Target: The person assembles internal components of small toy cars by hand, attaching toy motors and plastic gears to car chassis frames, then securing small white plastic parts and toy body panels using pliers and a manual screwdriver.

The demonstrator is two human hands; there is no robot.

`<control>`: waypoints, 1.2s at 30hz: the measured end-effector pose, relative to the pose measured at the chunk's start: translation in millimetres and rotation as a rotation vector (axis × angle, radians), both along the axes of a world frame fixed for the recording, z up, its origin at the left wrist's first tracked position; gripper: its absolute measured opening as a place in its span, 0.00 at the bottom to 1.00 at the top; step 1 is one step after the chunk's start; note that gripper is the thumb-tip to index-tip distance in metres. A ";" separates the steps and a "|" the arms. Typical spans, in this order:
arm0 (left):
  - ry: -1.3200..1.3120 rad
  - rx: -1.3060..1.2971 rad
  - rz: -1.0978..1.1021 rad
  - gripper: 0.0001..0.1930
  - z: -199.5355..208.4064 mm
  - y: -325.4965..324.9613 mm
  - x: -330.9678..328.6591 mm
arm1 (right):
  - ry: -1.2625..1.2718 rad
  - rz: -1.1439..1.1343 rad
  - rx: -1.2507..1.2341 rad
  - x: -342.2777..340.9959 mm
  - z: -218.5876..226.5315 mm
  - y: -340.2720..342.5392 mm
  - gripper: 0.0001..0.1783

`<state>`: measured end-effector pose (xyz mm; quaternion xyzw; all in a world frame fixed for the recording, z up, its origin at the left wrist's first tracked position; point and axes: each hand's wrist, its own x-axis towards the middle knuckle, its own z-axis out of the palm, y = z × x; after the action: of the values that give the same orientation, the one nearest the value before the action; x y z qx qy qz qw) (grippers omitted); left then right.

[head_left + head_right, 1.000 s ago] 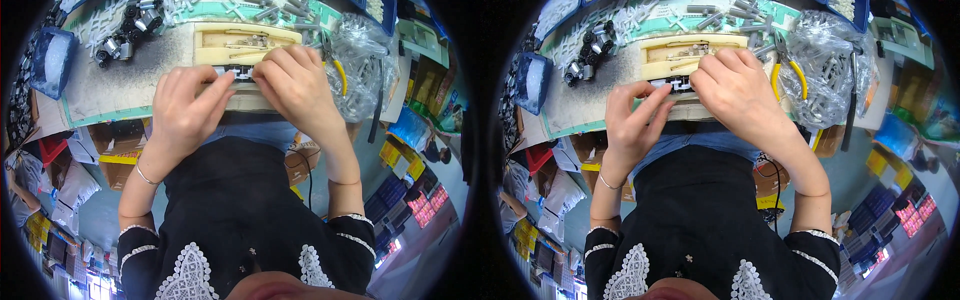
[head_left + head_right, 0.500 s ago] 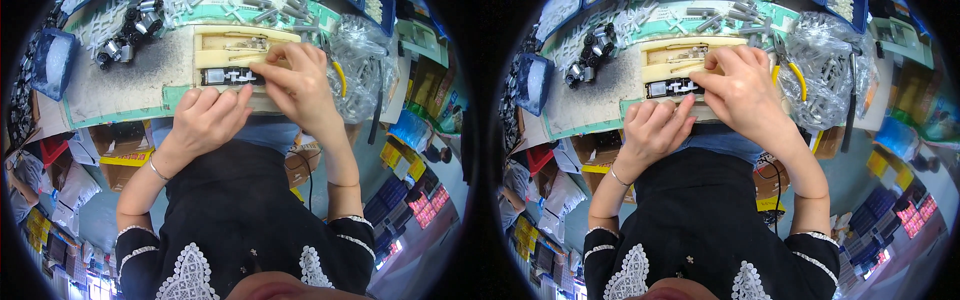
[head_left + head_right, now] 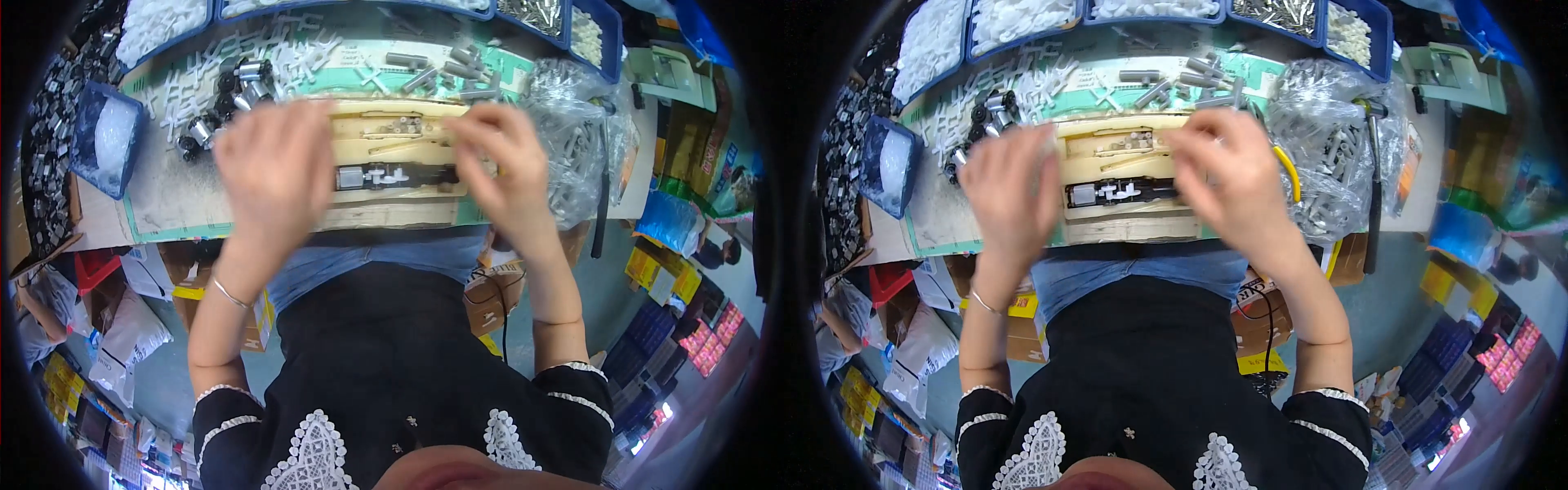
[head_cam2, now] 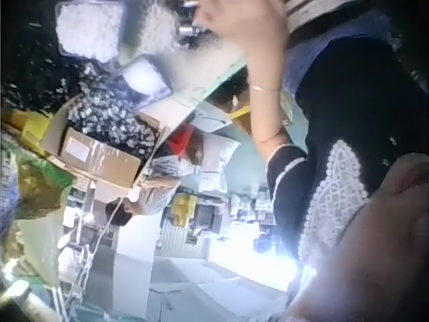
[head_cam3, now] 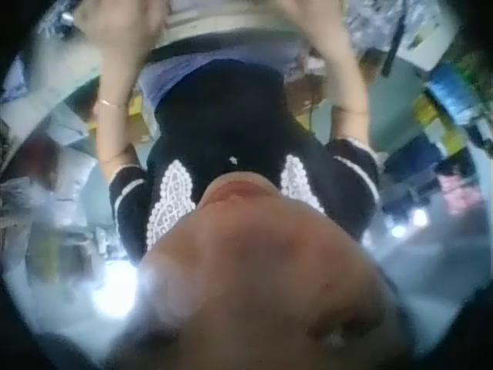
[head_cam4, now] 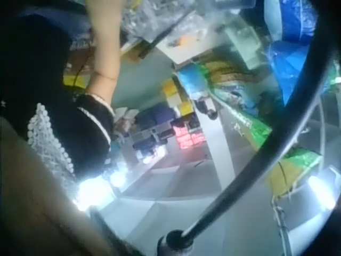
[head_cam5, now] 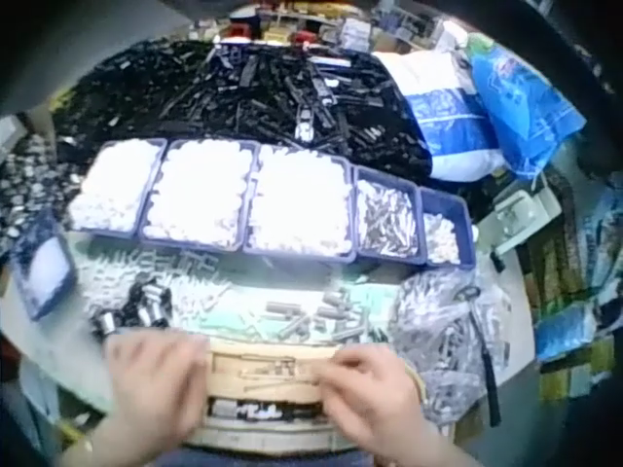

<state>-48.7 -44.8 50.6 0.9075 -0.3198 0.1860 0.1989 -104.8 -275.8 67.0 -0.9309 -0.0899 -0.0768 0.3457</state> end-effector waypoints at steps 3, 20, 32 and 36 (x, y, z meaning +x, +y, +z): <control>-0.121 0.040 0.120 0.13 -7.0 -0.3 39.4 | -0.105 -0.143 -0.115 24.3 2.5 -24.4 0.12; 0.004 0.250 0.103 0.08 -1.2 -3.8 57.8 | -0.037 -0.008 -0.493 65.5 -0.4 -32.7 0.04; 0.046 -0.107 -0.062 0.13 -7.8 4.0 53.2 | -0.100 -0.076 -0.390 62.4 -19.5 -32.9 0.05; 0.133 -0.247 -0.062 0.15 -4.1 4.2 43.8 | -0.106 -0.088 -0.248 60.7 -18.5 -32.9 0.04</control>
<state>-5.0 -40.6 46.5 0.8761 -0.3085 0.1570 0.3356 -44.1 -308.8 48.5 -0.9641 -0.0760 -0.1292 0.2190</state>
